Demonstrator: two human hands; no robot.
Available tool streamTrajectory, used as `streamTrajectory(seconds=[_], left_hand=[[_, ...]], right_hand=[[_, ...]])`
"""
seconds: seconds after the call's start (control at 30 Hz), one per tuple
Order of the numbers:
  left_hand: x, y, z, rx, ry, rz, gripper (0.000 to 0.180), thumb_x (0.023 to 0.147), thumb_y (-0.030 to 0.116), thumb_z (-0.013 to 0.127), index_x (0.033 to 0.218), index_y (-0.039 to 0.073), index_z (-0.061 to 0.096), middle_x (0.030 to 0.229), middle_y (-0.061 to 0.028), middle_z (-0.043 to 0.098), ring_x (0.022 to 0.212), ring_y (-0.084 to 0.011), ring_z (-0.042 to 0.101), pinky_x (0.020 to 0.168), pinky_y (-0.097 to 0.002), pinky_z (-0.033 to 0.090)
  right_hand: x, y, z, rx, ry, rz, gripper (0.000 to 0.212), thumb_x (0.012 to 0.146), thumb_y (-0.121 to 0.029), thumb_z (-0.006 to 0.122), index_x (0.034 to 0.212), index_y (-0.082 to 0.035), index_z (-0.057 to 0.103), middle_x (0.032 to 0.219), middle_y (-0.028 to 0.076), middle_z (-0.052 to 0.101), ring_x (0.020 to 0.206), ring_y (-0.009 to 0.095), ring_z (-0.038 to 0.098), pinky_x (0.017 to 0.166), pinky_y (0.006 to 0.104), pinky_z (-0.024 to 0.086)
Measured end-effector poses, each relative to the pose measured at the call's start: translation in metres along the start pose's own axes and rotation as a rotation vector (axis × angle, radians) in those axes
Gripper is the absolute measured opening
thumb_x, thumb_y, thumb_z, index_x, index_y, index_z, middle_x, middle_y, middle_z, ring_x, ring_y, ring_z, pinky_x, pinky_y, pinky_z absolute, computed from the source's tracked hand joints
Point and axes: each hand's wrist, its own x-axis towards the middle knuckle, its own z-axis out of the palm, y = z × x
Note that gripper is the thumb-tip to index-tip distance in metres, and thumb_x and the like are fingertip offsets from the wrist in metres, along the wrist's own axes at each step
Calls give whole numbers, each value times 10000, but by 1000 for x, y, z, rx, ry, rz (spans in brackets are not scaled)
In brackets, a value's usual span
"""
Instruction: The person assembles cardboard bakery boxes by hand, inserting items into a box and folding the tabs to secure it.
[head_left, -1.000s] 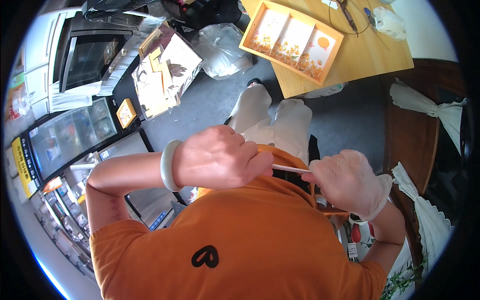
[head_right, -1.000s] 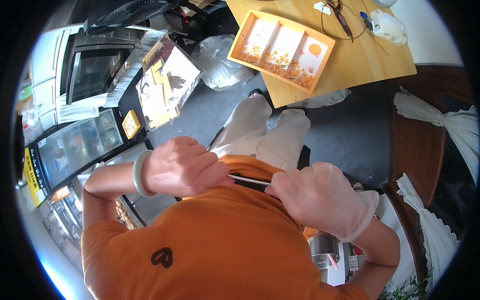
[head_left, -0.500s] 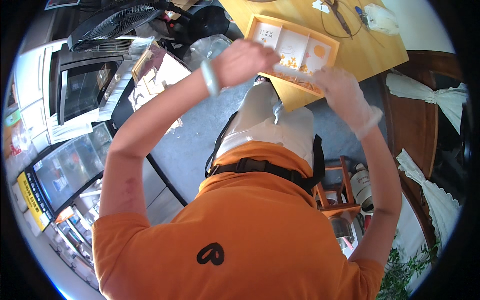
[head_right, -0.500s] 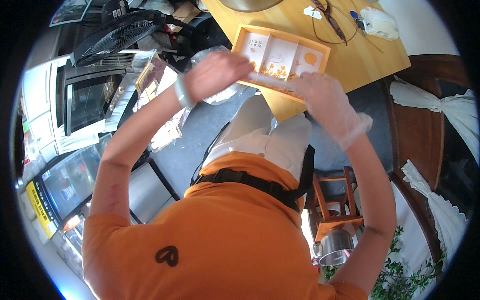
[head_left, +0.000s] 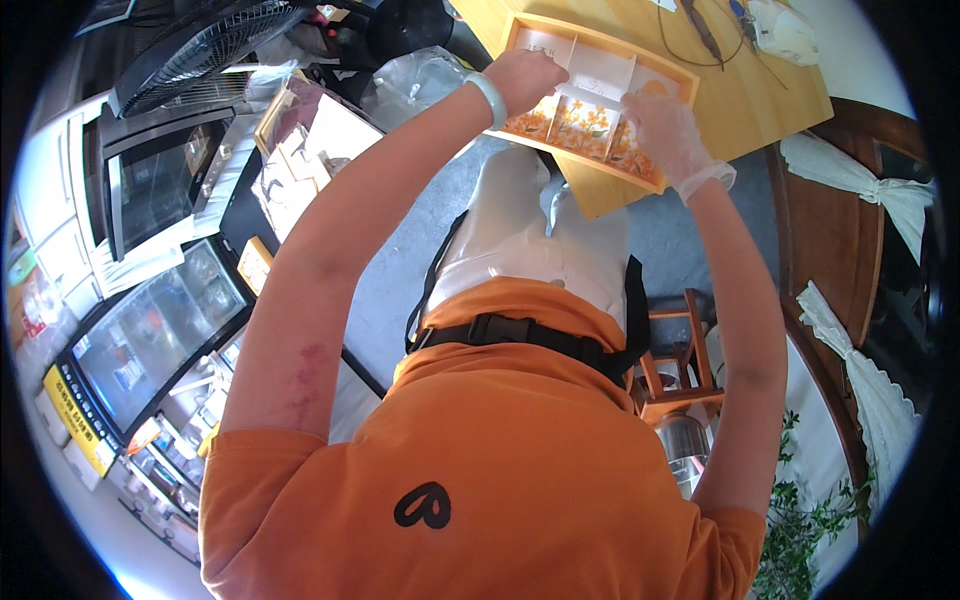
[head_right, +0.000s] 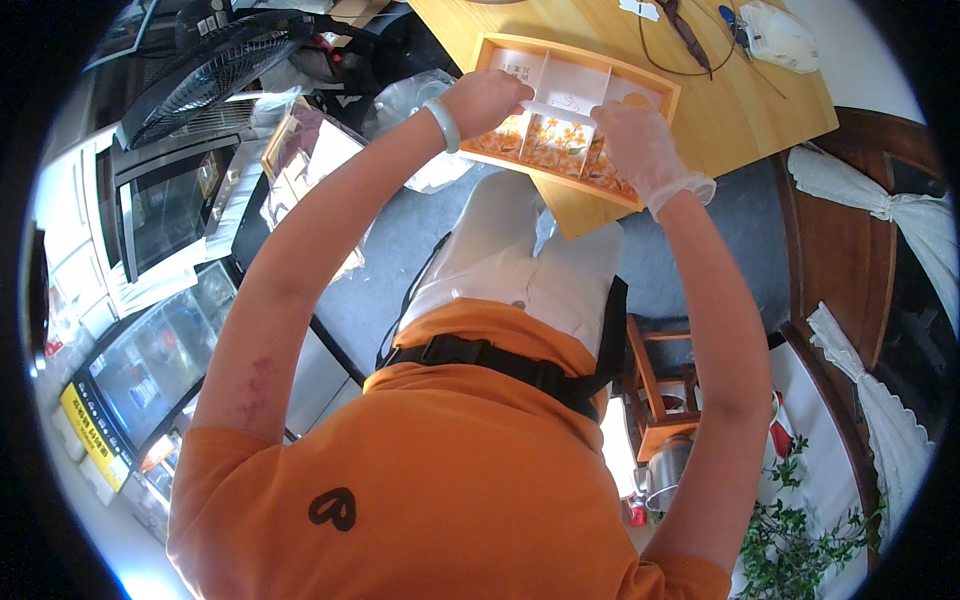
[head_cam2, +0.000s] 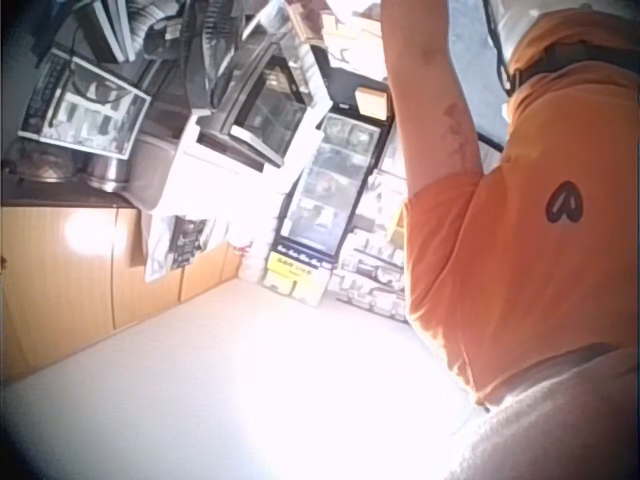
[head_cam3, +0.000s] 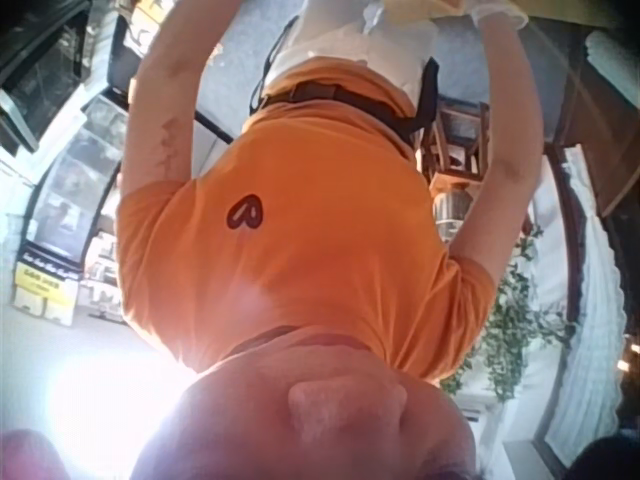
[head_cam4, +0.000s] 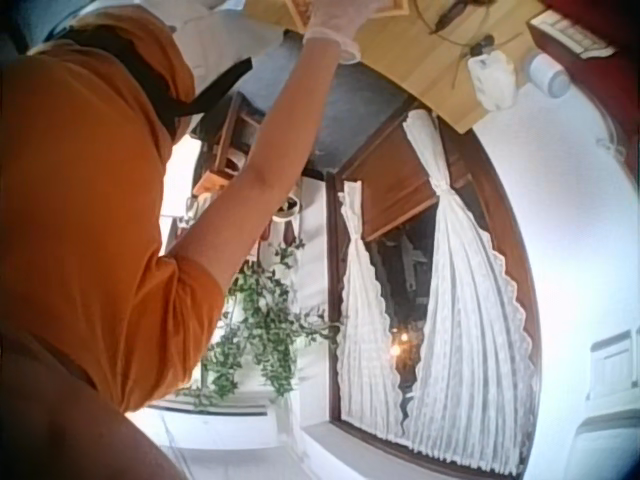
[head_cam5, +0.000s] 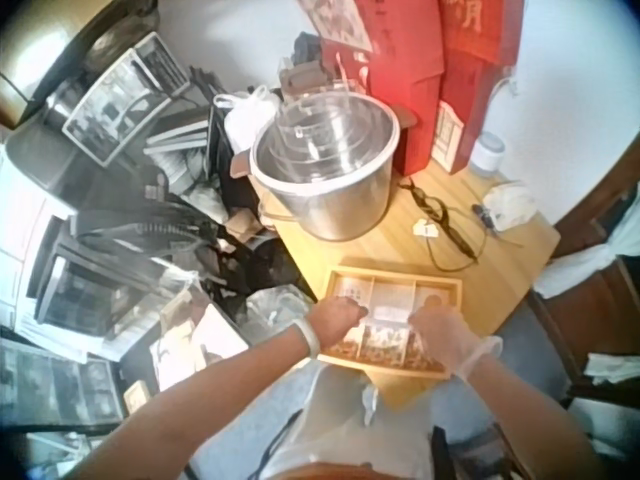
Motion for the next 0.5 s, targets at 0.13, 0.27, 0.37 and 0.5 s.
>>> streamTrajectory(seconds=[0.13, 0.27, 0.37, 0.5], left_hand=[[4, 0, 7, 10, -37, -11, 110, 817, 138, 616, 890, 62, 648, 861, -113, 653, 868, -306, 620, 774, -411, 491], [6, 2, 10, 29, -54, -48, 114, 827, 161, 610, 887, 73, 651, 863, -103, 653, 871, -301, 619, 768, -410, 495], [7, 0, 12, 27, -25, -62, 123, 833, 183, 609, 881, 78, 654, 860, -95, 653, 863, -300, 619, 758, -411, 498], [10, 2, 9, 52, -80, -84, 136, 829, 198, 618, 890, 83, 657, 870, -91, 652, 857, -301, 618, 750, -410, 498]], right_hand=[[1, 1, 1, -24, -3, 12, 175, 794, -15, 506, 908, -82, 620, 876, 86, 632, 902, 276, 617, 762, 391, 495], [0, 1, 6, -78, 5, -11, 165, 800, -20, 502, 900, -79, 619, 864, 81, 630, 904, 260, 618, 754, 382, 492], [0, 2, 10, -63, 52, -46, 159, 800, -27, 505, 898, -80, 620, 858, 79, 630, 884, 258, 623, 746, 384, 490], [0, 5, 16, -77, 60, -45, 149, 798, -28, 507, 885, -80, 616, 861, 87, 629, 870, 263, 625, 752, 387, 488]])
